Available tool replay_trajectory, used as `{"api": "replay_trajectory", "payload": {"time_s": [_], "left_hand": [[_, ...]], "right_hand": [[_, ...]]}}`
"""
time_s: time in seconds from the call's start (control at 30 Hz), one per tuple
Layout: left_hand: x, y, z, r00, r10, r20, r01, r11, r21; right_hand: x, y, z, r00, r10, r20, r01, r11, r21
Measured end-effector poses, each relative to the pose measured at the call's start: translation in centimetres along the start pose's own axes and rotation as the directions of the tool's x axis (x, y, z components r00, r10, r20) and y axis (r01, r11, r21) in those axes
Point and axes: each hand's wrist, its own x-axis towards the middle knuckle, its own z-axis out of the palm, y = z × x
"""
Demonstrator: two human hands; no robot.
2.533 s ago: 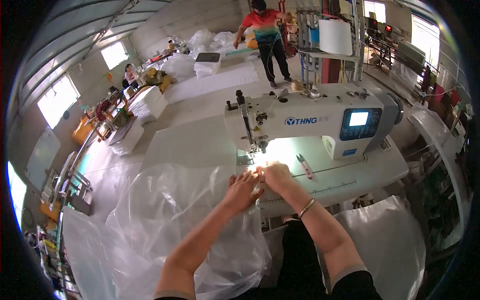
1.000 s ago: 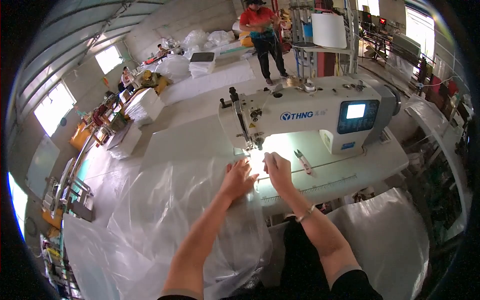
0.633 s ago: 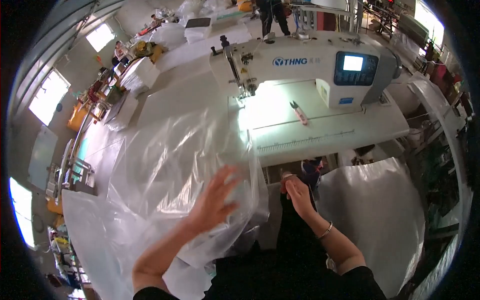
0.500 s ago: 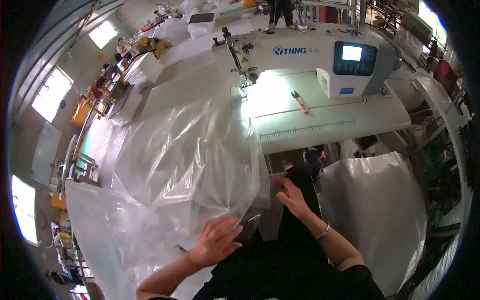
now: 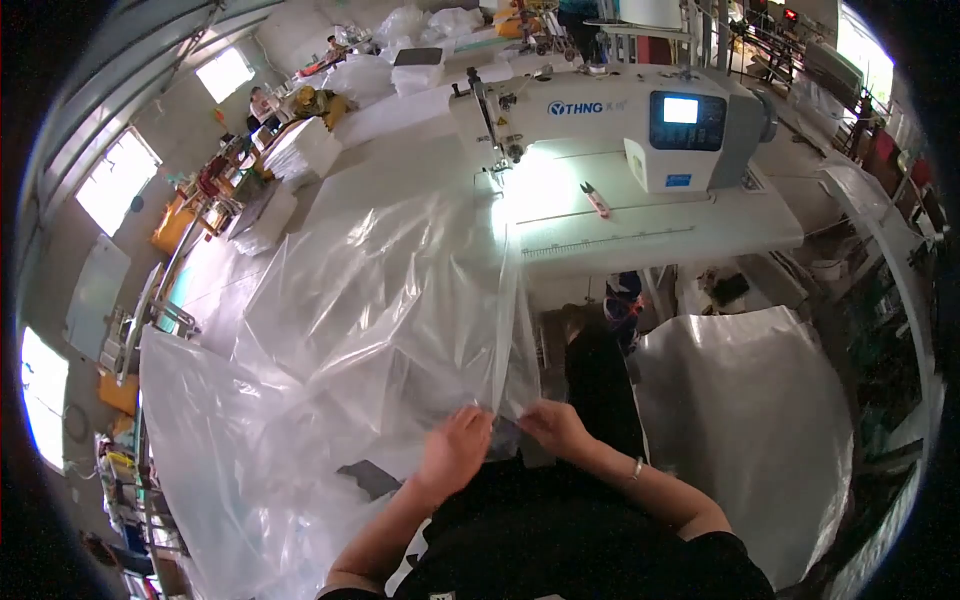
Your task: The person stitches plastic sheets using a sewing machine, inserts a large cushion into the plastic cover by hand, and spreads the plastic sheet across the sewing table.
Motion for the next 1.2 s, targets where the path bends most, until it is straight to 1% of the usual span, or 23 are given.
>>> {"api": "replay_trajectory", "payload": {"time_s": [0.03, 0.13, 0.2, 0.27, 0.33, 0.43, 0.5, 0.57, 0.63, 0.67, 0.7, 0.73, 0.8, 0.83, 0.9, 0.97, 1.0, 1.03, 1.07, 1.1, 1.13, 1.17, 1.2], "left_hand": [[0.2, 0.6, -0.9, 1.000, 0.007, -0.003, -0.007, 1.000, 0.004], [1.4, 1.5, -2.5, 1.000, -0.020, 0.009, 0.022, 0.986, -0.163], [2.1, 1.7, -2.2, 0.999, 0.020, 0.031, -0.009, 0.947, -0.321], [2.3, 1.7, -1.5, 0.999, 0.034, 0.021, -0.024, 0.931, -0.363], [2.3, 1.5, -0.8, 0.999, 0.042, 0.011, -0.034, 0.914, -0.405], [2.1, 1.6, -0.3, 1.000, -0.005, 0.019, 0.013, 0.892, -0.452], [1.9, 2.0, -0.6, 0.986, -0.141, 0.087, 0.165, 0.844, -0.510], [1.7, 1.7, -0.9, 0.977, -0.184, 0.102, 0.211, 0.836, -0.507], [1.8, 1.4, -1.4, 0.969, -0.220, 0.114, 0.248, 0.829, -0.501], [2.0, 1.6, -1.9, 0.969, -0.224, 0.103, 0.246, 0.832, -0.497], [2.1, 1.8, -2.4, 0.969, -0.229, 0.091, 0.244, 0.834, -0.496], [2.1, 2.3, -2.8, 0.970, -0.230, 0.082, 0.239, 0.833, -0.500], [2.7, 3.3, -3.2, 0.972, -0.227, 0.053, 0.225, 0.848, -0.479], [3.0, 3.3, -3.1, 0.973, -0.226, 0.038, 0.216, 0.848, -0.484], [3.1, 3.2, -2.9, 0.996, -0.084, 0.018, 0.086, 0.941, -0.327], [2.9, 2.7, -2.6, 0.995, -0.084, 0.060, 0.100, 0.924, -0.370], [2.4, 2.3, -1.8, 0.993, -0.072, 0.096, 0.102, 0.930, -0.352], [2.0, 2.1, -1.2, 0.989, -0.062, 0.137, 0.105, 0.936, -0.335], [1.8, 1.9, -1.0, 0.984, -0.080, 0.162, 0.135, 0.923, -0.361], [2.0, 1.7, -0.6, 0.985, -0.075, 0.154, 0.128, 0.919, -0.372], [2.3, 1.5, -0.2, 0.993, -0.041, 0.107, 0.079, 0.921, -0.380], [2.4, 1.3, 0.2, 0.998, -0.010, 0.059, 0.032, 0.922, -0.385], [2.4, 1.1, 0.6, 0.999, -0.011, 0.050, 0.030, 0.919, -0.393]], "right_hand": [[-0.8, -1.9, -0.1, 0.995, -0.100, -0.027, 0.098, 0.993, -0.073], [-2.4, -7.3, -1.0, 0.991, -0.131, -0.004, 0.130, 0.988, -0.082], [-2.9, -7.9, -1.0, 0.978, -0.206, 0.014, 0.206, 0.966, -0.157], [-3.1, -7.9, -0.6, 0.960, -0.276, 0.036, 0.277, 0.933, -0.229], [-2.9, -7.7, 0.1, 0.924, -0.334, 0.183, 0.381, 0.836, -0.396], [-2.3, -8.2, 0.8, 0.908, -0.335, 0.250, 0.414, 0.804, -0.426], [-2.1, -8.0, 1.0, 0.872, -0.337, 0.355, 0.471, 0.775, -0.422], [-1.3, -7.8, 0.3, 0.826, -0.330, 0.457, 0.525, 0.746, -0.410], [1.5, -8.1, -2.8, 0.754, -0.165, 0.636, 0.345, 0.923, -0.169], [3.5, -7.1, -4.0, 0.913, -0.057, 0.404, 0.065, 0.998, -0.007], [5.1, -6.2, -4.9, 0.975, 0.132, 0.177, -0.171, 0.960, 0.223], [6.1, -6.9, -4.2, 0.975, 0.130, 0.180, -0.168, 0.962, 0.215], [8.8, -8.8, -2.3, 0.988, 0.139, -0.072, -0.118, 0.962, 0.245], [8.7, -8.3, -2.1, 0.989, 0.130, -0.070, -0.111, 0.966, 0.232], [6.1, -4.6, 0.7, 0.986, -0.079, 0.147, 0.050, 0.980, 0.191], [4.1, -0.4, 3.0, 0.893, -0.269, 0.361, 0.218, 0.960, 0.176], [5.7, -0.2, 1.7, 0.889, -0.232, 0.394, 0.306, 0.942, -0.135], [7.3, -0.2, 0.4, 0.883, -0.194, 0.427, 0.385, 0.820, -0.423], [9.0, -3.1, -1.9, 0.992, -0.100, 0.077, 0.122, 0.918, -0.377], [11.2, -4.1, -3.9, 0.966, 0.071, -0.248, -0.099, 0.990, -0.104], [13.8, -3.6, -6.1, 0.933, 0.029, -0.359, -0.092, 0.983, -0.160], [16.4, -4.4, -7.6, 0.864, -0.243, -0.441, -0.014, 0.864, -0.504], [18.4, -5.9, -7.9, 0.858, -0.266, -0.440, -0.022, 0.836, -0.549]]}}
